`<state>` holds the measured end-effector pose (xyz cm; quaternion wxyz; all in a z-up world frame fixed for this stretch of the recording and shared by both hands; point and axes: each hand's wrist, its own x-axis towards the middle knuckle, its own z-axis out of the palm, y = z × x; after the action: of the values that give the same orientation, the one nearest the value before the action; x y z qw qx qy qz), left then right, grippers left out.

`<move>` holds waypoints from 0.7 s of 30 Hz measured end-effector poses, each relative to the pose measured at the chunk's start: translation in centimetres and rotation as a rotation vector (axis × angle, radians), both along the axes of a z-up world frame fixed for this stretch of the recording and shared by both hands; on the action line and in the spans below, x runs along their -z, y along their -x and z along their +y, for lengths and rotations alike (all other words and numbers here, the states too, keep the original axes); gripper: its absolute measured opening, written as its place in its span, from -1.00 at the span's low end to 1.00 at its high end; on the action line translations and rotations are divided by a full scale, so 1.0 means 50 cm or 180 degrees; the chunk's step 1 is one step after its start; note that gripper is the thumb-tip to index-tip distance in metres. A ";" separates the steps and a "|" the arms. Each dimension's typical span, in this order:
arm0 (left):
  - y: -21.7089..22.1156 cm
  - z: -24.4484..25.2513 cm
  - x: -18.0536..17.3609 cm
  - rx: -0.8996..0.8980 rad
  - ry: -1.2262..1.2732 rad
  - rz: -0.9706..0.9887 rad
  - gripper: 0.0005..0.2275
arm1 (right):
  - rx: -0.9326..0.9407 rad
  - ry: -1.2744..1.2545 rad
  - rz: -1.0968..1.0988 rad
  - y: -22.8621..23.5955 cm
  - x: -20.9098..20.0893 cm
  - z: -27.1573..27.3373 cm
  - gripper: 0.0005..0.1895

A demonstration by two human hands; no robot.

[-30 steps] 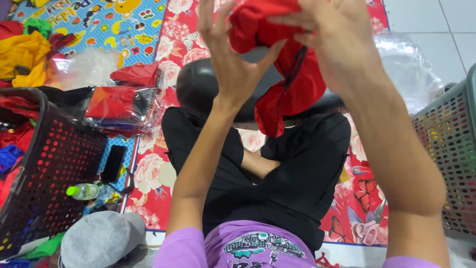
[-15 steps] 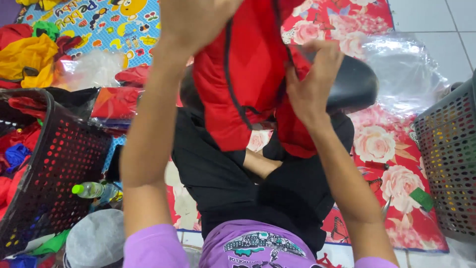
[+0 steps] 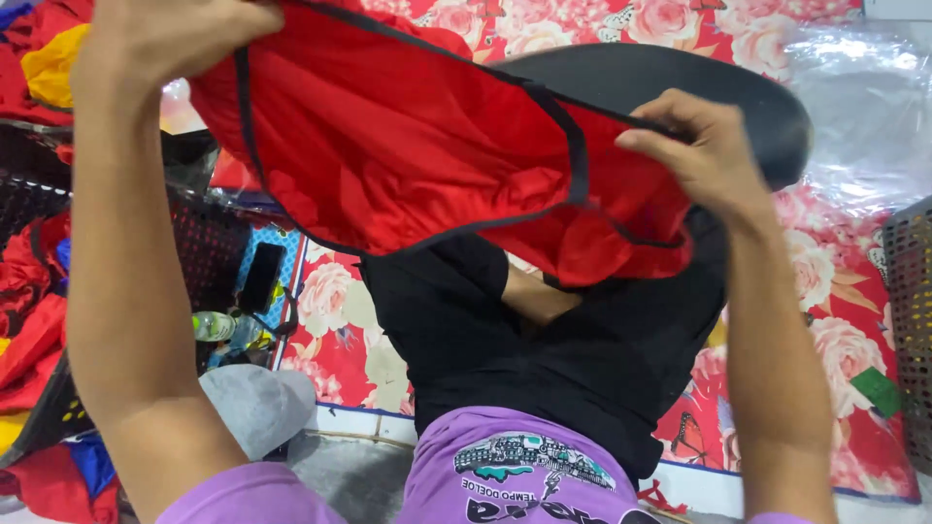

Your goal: Fitting a red fabric cover onto a black motorcycle seat and adjusting the edges for a proper fit.

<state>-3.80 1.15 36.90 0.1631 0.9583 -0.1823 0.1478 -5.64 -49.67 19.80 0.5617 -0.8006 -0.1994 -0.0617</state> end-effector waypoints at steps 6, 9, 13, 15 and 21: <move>-0.004 -0.028 0.053 0.1083 0.0134 -0.0723 -0.64 | 0.0372 0.0593 -0.1095 0.007 -0.086 -0.071 -0.85; 0.020 -0.047 0.071 0.1041 -0.0099 -0.0873 -0.55 | 0.1020 0.0948 -0.2181 0.001 -0.104 -0.111 -0.76; 0.005 -0.017 0.132 -0.0109 -0.1408 -0.0868 -0.46 | 0.1578 0.0816 -0.2046 -0.027 -0.106 -0.194 -0.71; -0.019 0.016 0.171 -0.0351 -0.1959 -0.0909 -0.43 | 0.1719 0.0652 -0.1815 -0.029 -0.103 -0.246 -0.69; -0.042 0.099 0.221 -0.0510 -0.0129 0.0089 -0.64 | 0.1540 0.0309 -0.0687 -0.039 -0.055 -0.470 -0.62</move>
<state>-1.72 6.10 25.87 0.1339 0.9749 -0.1057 0.1432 -3.70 -73.16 22.57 0.4670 -0.8398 -0.0637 -0.2695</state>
